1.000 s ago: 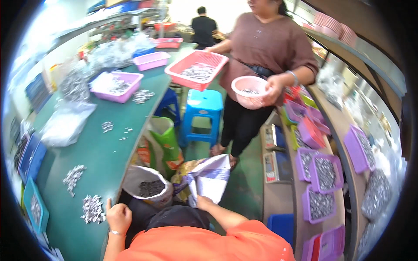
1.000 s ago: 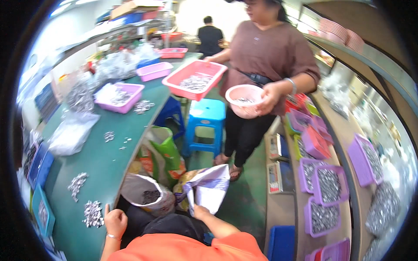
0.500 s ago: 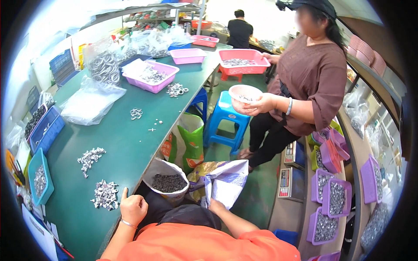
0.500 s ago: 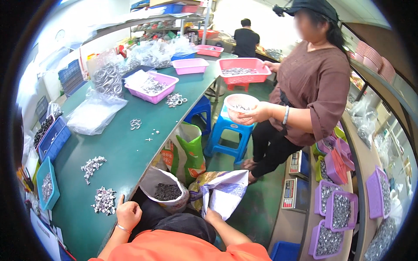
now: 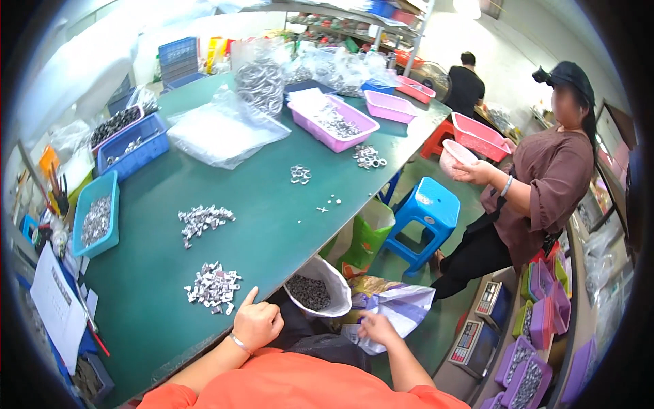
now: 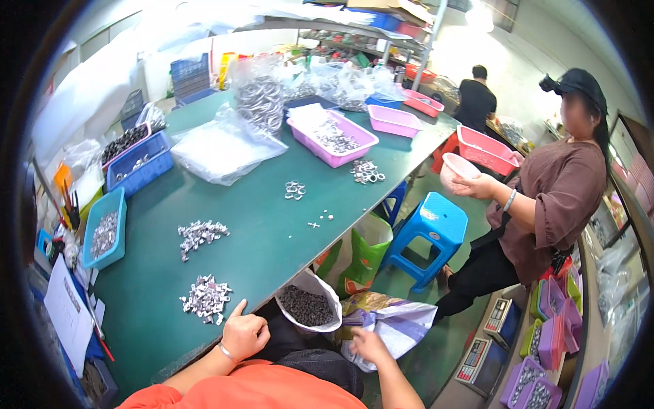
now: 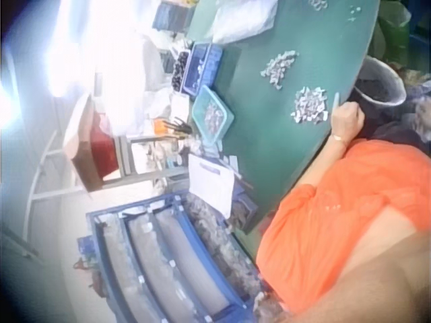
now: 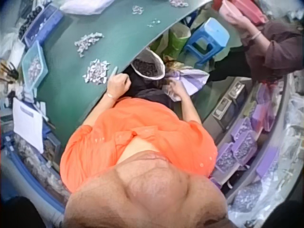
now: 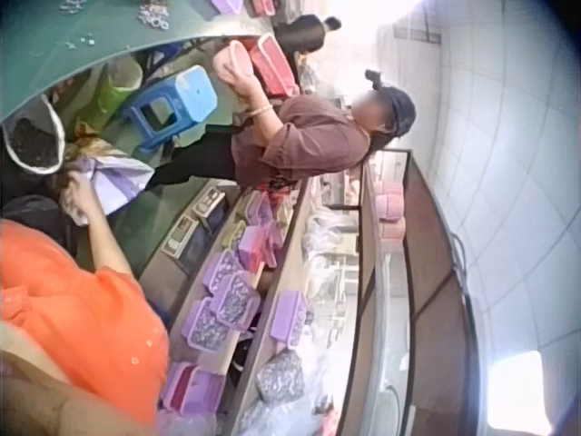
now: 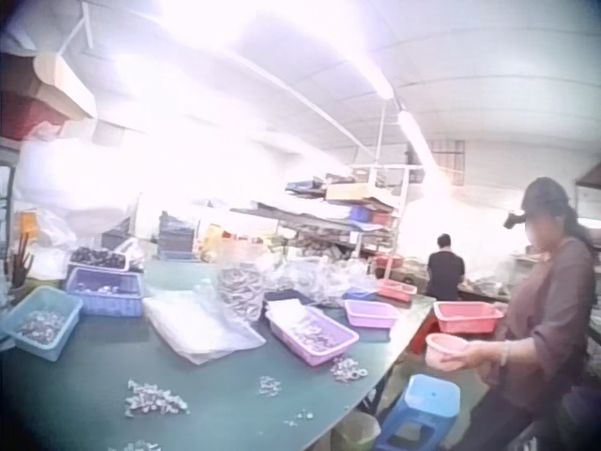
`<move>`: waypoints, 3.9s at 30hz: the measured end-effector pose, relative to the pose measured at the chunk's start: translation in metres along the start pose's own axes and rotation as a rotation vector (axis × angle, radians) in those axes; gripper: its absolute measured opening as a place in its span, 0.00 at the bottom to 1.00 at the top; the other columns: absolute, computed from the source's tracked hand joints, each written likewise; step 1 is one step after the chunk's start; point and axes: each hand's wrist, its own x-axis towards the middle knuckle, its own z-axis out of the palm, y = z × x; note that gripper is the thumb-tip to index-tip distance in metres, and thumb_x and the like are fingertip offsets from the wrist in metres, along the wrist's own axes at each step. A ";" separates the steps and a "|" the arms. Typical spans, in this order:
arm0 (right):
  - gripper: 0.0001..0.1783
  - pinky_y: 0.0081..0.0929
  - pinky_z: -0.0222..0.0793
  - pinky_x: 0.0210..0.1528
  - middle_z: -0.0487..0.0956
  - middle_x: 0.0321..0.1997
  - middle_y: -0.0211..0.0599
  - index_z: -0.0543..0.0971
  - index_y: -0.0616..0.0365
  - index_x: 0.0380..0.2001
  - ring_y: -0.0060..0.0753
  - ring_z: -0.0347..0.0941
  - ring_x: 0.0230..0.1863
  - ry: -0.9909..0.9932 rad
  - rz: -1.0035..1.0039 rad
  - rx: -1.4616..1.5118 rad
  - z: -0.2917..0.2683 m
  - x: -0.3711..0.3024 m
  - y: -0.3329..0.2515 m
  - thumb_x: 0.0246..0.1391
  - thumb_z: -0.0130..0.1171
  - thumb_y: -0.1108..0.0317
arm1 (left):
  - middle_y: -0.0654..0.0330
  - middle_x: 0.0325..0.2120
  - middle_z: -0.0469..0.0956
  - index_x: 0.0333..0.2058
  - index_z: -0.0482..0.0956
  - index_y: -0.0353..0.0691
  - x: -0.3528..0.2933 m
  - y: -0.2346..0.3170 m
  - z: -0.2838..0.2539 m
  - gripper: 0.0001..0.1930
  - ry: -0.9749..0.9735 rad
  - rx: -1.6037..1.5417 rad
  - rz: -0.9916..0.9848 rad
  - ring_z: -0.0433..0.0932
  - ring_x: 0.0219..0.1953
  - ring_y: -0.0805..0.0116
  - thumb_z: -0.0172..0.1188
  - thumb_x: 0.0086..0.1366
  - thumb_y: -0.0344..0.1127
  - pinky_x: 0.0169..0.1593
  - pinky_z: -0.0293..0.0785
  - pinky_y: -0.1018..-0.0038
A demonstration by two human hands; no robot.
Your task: The person sorts small silver metal hardware parts by hand on a green workbench, picking them up individually and placing them into piles. They briefly handle a smartphone and a plastic bag of parts before returning to sorting. A coworker is visible in the background performing similar tasks.
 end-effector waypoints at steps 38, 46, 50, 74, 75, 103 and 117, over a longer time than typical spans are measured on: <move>0.22 0.36 0.56 0.40 0.69 0.40 0.46 0.75 0.64 0.30 0.43 0.62 0.40 0.256 -1.347 -0.477 0.234 0.071 -0.255 0.35 0.60 0.55 | 0.53 0.48 0.69 0.52 0.65 0.33 -0.001 -0.110 -0.061 0.22 0.075 -0.477 -0.682 0.67 0.50 0.64 0.41 0.68 0.44 0.54 0.62 0.72; 0.25 0.36 0.54 0.42 0.69 0.40 0.39 0.75 0.56 0.36 0.38 0.63 0.43 0.072 -1.358 -0.426 0.211 0.074 -0.251 0.35 0.62 0.53 | 0.48 0.52 0.65 0.54 0.61 0.29 -0.013 -0.112 -0.053 0.27 0.047 -0.210 -0.545 0.66 0.53 0.58 0.40 0.68 0.49 0.56 0.60 0.69; 0.18 0.38 0.56 0.41 0.70 0.38 0.36 0.74 0.51 0.32 0.38 0.64 0.41 0.126 -1.442 -0.415 0.210 0.088 -0.257 0.38 0.60 0.54 | 0.46 0.54 0.63 0.57 0.58 0.31 -0.010 -0.109 -0.054 0.35 0.026 -0.091 -0.485 0.65 0.53 0.54 0.49 0.62 0.55 0.56 0.59 0.66; 0.14 0.37 0.69 0.39 0.77 0.31 0.47 0.78 0.62 0.29 0.47 0.73 0.36 0.281 -1.142 0.323 0.189 0.119 -0.278 0.34 0.57 0.68 | 0.47 0.51 0.66 0.54 0.63 0.35 0.000 -0.092 -0.041 0.37 -0.016 0.291 -0.299 0.63 0.52 0.47 0.68 0.45 0.40 0.55 0.60 0.60; 0.14 0.31 0.70 0.38 0.79 0.33 0.45 0.78 0.63 0.31 0.39 0.75 0.35 0.144 -1.016 0.491 0.185 0.117 -0.284 0.36 0.56 0.69 | 0.48 0.50 0.67 0.51 0.67 0.36 0.001 -0.088 -0.046 0.33 -0.033 0.322 -0.324 0.64 0.52 0.48 0.67 0.45 0.40 0.54 0.60 0.60; 0.12 0.30 0.70 0.40 0.78 0.33 0.50 0.77 0.66 0.34 0.43 0.76 0.34 0.298 -0.551 -0.227 0.056 0.091 -0.147 0.49 0.57 0.67 | 0.56 0.23 0.67 0.24 0.67 0.38 0.024 -0.103 -0.057 0.08 -0.015 0.181 -0.120 0.70 0.25 0.56 0.60 0.48 0.27 0.29 0.70 0.67; 0.30 0.40 0.58 0.57 0.66 0.54 0.51 0.71 0.57 0.46 0.56 0.61 0.56 -0.140 -1.483 -0.523 0.214 0.058 -0.288 0.39 0.65 0.58 | 0.62 0.30 0.76 0.34 0.73 0.38 -0.008 -0.132 -0.079 0.11 0.849 -0.834 -0.894 0.73 0.34 0.75 0.47 0.67 0.38 0.40 0.68 0.78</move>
